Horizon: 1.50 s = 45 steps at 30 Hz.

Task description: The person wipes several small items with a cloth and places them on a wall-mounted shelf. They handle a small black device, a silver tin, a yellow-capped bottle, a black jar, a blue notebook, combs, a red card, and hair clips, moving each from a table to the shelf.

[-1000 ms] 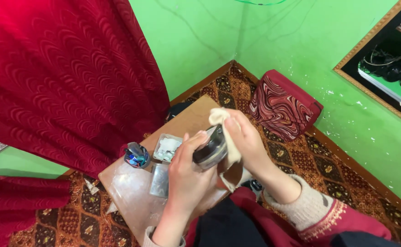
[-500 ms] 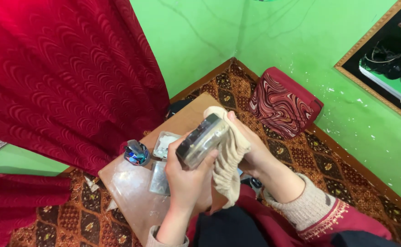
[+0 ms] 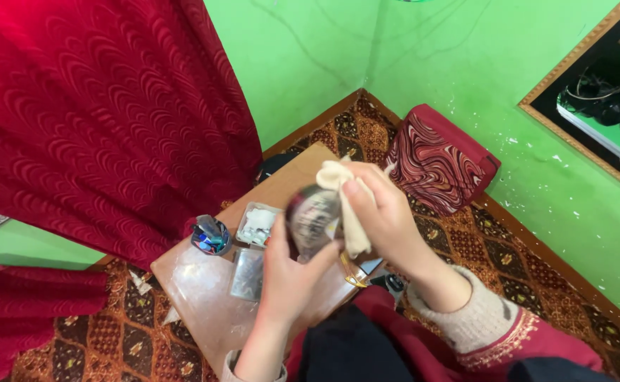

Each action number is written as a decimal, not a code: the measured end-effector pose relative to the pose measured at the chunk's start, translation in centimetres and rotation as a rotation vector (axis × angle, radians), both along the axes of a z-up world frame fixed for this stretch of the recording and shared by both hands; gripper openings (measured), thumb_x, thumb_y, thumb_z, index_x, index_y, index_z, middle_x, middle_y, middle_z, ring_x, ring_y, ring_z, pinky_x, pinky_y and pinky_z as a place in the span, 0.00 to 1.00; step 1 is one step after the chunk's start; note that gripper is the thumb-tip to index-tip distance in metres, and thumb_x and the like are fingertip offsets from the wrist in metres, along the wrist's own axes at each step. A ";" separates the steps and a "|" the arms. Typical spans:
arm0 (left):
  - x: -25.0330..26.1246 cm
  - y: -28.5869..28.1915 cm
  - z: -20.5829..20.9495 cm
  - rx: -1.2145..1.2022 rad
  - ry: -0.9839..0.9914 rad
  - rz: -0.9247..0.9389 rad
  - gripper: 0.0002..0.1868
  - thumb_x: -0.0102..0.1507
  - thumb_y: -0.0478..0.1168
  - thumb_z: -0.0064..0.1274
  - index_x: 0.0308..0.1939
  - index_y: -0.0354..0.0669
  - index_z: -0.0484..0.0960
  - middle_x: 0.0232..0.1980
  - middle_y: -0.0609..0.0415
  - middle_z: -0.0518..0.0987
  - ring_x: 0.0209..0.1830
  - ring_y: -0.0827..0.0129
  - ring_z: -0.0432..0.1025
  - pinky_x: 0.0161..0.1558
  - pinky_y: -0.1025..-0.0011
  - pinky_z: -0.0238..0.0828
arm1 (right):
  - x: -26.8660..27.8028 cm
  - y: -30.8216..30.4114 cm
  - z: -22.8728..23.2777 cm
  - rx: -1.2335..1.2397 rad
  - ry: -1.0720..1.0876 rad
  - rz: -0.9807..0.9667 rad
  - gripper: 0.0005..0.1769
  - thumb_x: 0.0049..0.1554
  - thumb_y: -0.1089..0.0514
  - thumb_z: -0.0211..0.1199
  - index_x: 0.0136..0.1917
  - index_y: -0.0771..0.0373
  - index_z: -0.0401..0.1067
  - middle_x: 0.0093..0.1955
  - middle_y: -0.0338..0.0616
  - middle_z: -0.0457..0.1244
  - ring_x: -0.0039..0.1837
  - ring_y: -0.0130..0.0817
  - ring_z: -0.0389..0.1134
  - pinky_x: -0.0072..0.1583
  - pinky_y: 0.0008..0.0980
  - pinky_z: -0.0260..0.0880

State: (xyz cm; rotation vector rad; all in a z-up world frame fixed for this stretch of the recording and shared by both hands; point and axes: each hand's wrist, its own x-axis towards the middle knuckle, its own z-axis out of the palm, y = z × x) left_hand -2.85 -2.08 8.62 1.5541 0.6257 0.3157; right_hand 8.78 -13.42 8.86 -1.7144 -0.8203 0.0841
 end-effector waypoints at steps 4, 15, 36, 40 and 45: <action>0.3 0.4 -2.9 -0.213 -0.281 0.041 0.30 0.52 0.39 0.67 0.55 0.44 0.71 0.51 0.51 0.81 0.49 0.68 0.76 0.54 0.71 0.74 | -0.8 -0.2 -1.3 0.249 0.795 0.291 0.34 0.62 0.38 0.49 0.68 0.68 0.64 0.53 0.53 0.68 0.51 0.42 0.72 0.52 0.38 0.77; 0.8 2.0 -4.4 -0.896 -0.600 -0.188 0.44 0.63 0.63 0.46 0.80 0.54 0.54 0.72 0.46 0.69 0.71 0.58 0.65 0.73 0.61 0.57 | -4.2 0.4 -3.7 0.027 -0.684 0.328 0.24 0.69 0.52 0.54 0.74 0.63 0.64 0.80 0.54 0.52 0.84 0.65 0.47 0.84 0.68 0.37; 0.9 2.1 -4.7 -0.879 -0.435 0.101 0.49 0.49 0.66 0.52 0.71 0.46 0.69 0.60 0.38 0.79 0.56 0.48 0.75 0.51 0.52 0.76 | -0.7 2.4 -3.4 -0.027 0.000 -0.134 0.22 0.65 0.44 0.49 0.60 0.62 0.71 0.59 0.45 0.59 0.62 0.35 0.61 0.66 0.35 0.61; 1.2 1.6 -6.2 -0.960 -0.233 0.416 0.40 0.60 0.61 0.38 0.65 0.35 0.75 0.61 0.35 0.79 0.62 0.43 0.74 0.55 0.46 0.73 | -2.1 1.6 -4.5 0.390 0.863 -0.073 0.14 0.65 0.51 0.55 0.58 0.60 0.71 0.49 0.39 0.67 0.49 0.26 0.68 0.53 0.25 0.68; 1.5 2.2 -9.9 0.049 -0.352 -0.024 0.24 0.72 0.38 0.31 0.70 0.39 0.73 0.67 0.41 0.75 0.70 0.59 0.66 0.74 0.59 0.56 | -2.7 -1.2 -5.9 0.233 0.364 -0.302 0.20 0.67 0.49 0.52 0.66 0.60 0.71 0.58 0.53 0.68 0.60 0.36 0.66 0.61 0.43 0.68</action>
